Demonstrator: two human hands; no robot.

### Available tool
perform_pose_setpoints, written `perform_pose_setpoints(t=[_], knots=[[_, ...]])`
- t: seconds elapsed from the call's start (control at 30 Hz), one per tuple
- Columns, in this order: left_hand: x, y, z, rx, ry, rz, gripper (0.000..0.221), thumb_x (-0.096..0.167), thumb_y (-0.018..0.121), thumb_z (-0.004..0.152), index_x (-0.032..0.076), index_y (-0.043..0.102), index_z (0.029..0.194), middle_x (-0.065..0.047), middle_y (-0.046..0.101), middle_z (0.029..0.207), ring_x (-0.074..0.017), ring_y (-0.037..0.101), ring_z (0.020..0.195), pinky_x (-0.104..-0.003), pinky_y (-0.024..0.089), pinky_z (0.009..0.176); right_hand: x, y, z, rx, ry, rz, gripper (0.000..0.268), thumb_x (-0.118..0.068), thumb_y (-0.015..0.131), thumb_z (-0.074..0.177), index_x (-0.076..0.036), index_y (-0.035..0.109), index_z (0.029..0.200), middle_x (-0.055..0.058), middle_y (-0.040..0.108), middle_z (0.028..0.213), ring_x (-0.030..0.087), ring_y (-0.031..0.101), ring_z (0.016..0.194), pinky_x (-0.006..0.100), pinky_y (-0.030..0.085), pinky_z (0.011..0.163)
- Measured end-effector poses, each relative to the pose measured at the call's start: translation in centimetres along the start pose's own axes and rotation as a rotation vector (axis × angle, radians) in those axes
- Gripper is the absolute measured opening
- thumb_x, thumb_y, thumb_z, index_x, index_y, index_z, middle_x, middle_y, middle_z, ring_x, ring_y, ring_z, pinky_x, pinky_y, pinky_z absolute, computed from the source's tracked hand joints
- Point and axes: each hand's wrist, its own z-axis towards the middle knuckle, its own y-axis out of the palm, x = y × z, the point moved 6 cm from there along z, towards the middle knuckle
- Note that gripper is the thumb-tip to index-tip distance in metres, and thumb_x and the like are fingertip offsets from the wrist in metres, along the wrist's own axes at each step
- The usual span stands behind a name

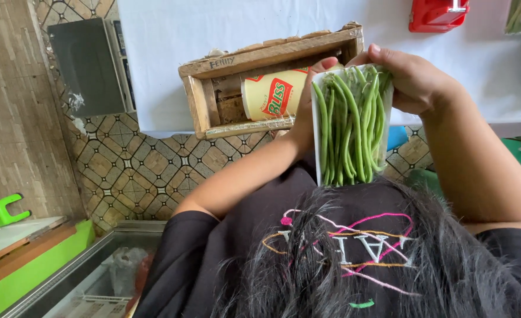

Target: Wrapping pre-portioned green beans in plastic trays with clear film.

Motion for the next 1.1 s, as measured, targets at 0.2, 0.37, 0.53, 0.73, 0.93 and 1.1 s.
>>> perform_pose_setpoints(t=[0.2,0.37,0.53,0.73,0.93,1.1], knots=[[1.0,-0.7,1.0,-0.031,-0.223,0.086,0.086,0.066,0.028,0.086,0.003,0.042,0.144,-0.027,0.055,0.138,-0.0330,0.057,0.121,-0.046,0.048,0.105,-0.4,0.5,0.9,-0.053,0.002,-0.020,0.068,-0.070,0.066,0.090,-0.008,0.066,0.117,0.009,0.073,0.099,0.021,0.073,0.084,0.036,0.061,0.066],[2.5,-1.0,0.2,-0.146,-0.227,0.141,0.106,0.081,0.020,0.088,-0.001,0.047,0.149,-0.024,0.057,0.143,-0.0344,0.055,0.133,-0.049,0.047,0.113,-2.8,0.7,0.5,-0.026,-0.023,-0.074,0.080,-0.080,0.059,0.082,-0.009,0.061,0.118,0.010,0.069,0.105,0.024,0.070,0.094,0.040,0.059,0.080],[5.2,-0.9,-0.6,0.269,0.001,0.549,0.108,0.075,0.036,0.079,-0.002,0.031,0.154,-0.013,0.026,0.166,-0.0180,0.018,0.155,-0.033,0.013,0.126,-5.2,4.0,-0.8,0.057,-0.095,-0.035,0.089,-0.084,0.053,0.073,-0.013,0.054,0.127,0.005,0.065,0.115,0.015,0.066,0.095,0.029,0.052,0.078],[7.3,-2.0,-1.2,-0.060,0.146,0.202,0.080,0.069,0.043,0.098,0.001,0.057,0.138,-0.021,0.063,0.137,-0.0364,0.059,0.131,-0.052,0.046,0.115,-5.1,3.4,-4.1,0.269,-0.374,-0.226,0.025,-0.024,0.058,0.103,-0.008,0.059,0.122,0.009,0.068,0.117,0.023,0.070,0.100,0.036,0.062,0.089],[7.6,-3.1,-2.0,0.206,0.086,0.333,0.085,0.072,0.048,0.085,0.002,0.059,0.131,-0.018,0.067,0.125,-0.0328,0.063,0.121,-0.046,0.050,0.109,-4.8,6.1,-5.3,0.303,-0.539,-0.379,0.026,-0.006,0.068,0.101,0.002,0.060,0.124,0.014,0.069,0.107,0.015,0.066,0.091,0.023,0.056,0.088],[8.4,-2.3,-3.1,0.352,0.160,0.636,0.116,0.078,0.032,0.080,-0.008,0.011,0.155,-0.018,0.001,0.169,-0.0267,-0.001,0.157,-0.044,0.002,0.126,-5.5,7.8,-6.6,0.531,-0.798,-0.824,0.011,0.006,0.074,0.108,-0.001,0.065,0.109,0.009,0.069,0.102,0.015,0.061,0.094,0.028,0.051,0.086]])
